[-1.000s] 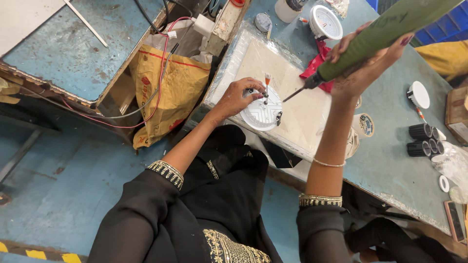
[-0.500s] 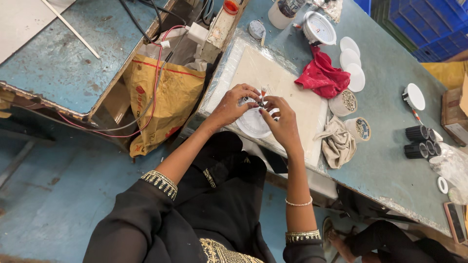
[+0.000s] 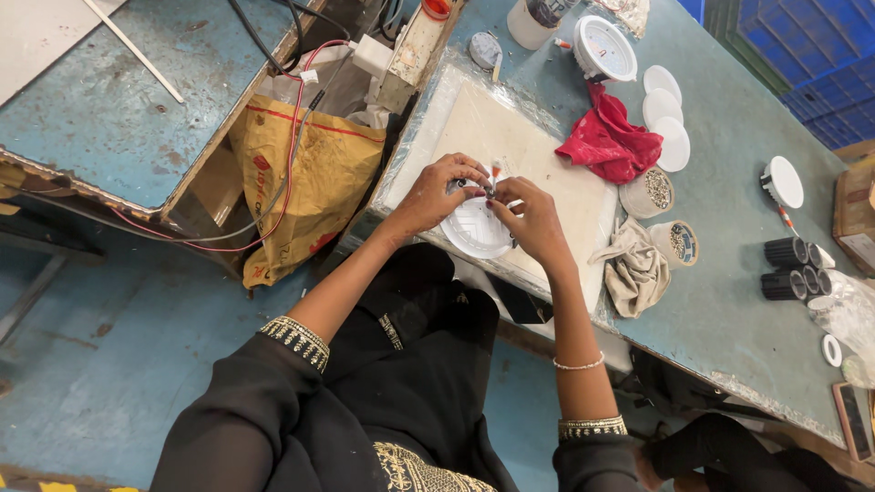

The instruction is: The person uses a green handheld tool to drive fasteners into a white circular LED light fixture. They repeatedly position the tool, press down to secure components, and adjust the fixture on the work surface.

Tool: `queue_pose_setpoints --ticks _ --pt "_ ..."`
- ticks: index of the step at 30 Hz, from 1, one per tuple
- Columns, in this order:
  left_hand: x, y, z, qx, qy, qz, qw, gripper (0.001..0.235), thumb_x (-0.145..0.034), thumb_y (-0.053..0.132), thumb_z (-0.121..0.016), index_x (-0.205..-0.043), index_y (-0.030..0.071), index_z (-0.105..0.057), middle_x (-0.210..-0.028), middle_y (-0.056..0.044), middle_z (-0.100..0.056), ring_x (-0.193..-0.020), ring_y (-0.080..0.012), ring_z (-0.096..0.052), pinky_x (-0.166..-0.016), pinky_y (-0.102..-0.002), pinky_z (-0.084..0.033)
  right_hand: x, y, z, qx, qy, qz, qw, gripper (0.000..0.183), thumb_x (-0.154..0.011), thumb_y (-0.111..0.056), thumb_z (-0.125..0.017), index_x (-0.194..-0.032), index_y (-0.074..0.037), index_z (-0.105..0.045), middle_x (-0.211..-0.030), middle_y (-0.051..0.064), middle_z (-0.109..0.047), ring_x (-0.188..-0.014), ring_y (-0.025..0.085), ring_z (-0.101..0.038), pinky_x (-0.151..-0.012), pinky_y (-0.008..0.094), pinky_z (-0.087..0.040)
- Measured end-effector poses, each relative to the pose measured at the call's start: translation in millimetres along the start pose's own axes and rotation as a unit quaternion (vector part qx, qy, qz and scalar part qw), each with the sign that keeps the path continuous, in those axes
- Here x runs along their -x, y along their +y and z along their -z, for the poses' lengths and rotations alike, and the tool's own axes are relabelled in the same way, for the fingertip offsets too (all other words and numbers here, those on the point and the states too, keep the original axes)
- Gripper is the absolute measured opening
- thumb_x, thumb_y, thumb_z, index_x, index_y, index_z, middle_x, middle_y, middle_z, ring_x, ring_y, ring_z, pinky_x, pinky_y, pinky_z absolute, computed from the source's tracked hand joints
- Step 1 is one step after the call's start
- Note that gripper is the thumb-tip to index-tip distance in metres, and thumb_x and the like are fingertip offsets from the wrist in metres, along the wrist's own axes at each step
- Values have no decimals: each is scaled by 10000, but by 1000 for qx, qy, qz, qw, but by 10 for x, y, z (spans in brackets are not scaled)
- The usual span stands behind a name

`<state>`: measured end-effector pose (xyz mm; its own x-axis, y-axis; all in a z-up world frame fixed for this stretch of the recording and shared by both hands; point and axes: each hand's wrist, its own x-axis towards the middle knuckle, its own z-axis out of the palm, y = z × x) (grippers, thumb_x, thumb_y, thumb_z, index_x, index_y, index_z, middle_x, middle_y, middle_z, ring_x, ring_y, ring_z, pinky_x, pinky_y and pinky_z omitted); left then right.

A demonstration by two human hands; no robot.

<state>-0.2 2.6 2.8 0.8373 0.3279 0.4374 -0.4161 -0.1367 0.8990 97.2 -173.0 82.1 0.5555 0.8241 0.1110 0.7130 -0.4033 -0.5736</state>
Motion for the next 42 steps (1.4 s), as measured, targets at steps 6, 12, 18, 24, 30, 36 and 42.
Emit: queue_pose_setpoints --ticks 6,12,18,24,30,36,42 --pt "-2 -21 2 -6 4 -1 1000 160 -868 84 -763 -1020 35 -765 -1144 -92 -712 -1101 -226 -672 -982 -348 -523 -11 105 110 -125 -43 -62 989 121 -904 -20 -672 -1011 35 -689 -910 78 -754 -853 102 -730 -809 257 -608" --pt "-4 -52 -30 8 18 13 1000 161 -863 87 -771 -1015 38 -763 -1128 -92 -709 -1082 -225 -684 -960 -347 -539 74 50 26 -95 33 -99 990 102 -843 -38 -732 -907 41 -725 -866 72 -762 -785 95 -697 -733 244 -565" --pt "-15 -79 -61 10 21 25 999 165 -858 86 -774 -1018 44 -766 -1118 -83 -718 -1064 -221 -696 -942 -340 -546 73 61 -42 -70 58 -109 990 102 -835 -56 -767 -873 35 -742 -824 88 -754 -732 74 -635 -679 228 -517" --pt "-13 -76 -52 4 19 26 999 169 -861 93 -773 -1021 41 -767 -1128 -85 -716 -1079 -223 -684 -960 -351 -534 58 21 -143 0 92 -50 995 98 -810 -11 -763 -874 56 -731 -836 151 -675 -736 158 -631 -680 286 -520" --pt "-31 -63 -32 -17 8 17 1000 174 -849 88 -768 -1018 46 -767 -1119 -82 -718 -1079 -229 -680 -958 -348 -529 93 -84 -169 -8 98 -76 992 154 -910 -94 -747 -910 45 -680 -832 129 -739 -767 143 -748 -728 261 -586" --pt "-30 -80 -32 -35 6 1 999 162 -853 91 -770 -1009 46 -765 -1097 -82 -723 -1087 -242 -659 -958 -356 -524 86 -58 -9 -29 45 -133 990 159 -902 -111 -738 -981 25 -761 -804 132 -780 -738 153 -751 -672 261 -571" --pt "-36 -93 -30 -51 3 -12 999 157 -863 128 -774 -998 49 -761 -1082 -69 -723 -1107 -246 -648 -968 -362 -516 56 -29 18 58 52 -157 985 196 -878 -155 -785 -996 1 -798 -798 156 -778 -672 163 -746 -618 288 -565"
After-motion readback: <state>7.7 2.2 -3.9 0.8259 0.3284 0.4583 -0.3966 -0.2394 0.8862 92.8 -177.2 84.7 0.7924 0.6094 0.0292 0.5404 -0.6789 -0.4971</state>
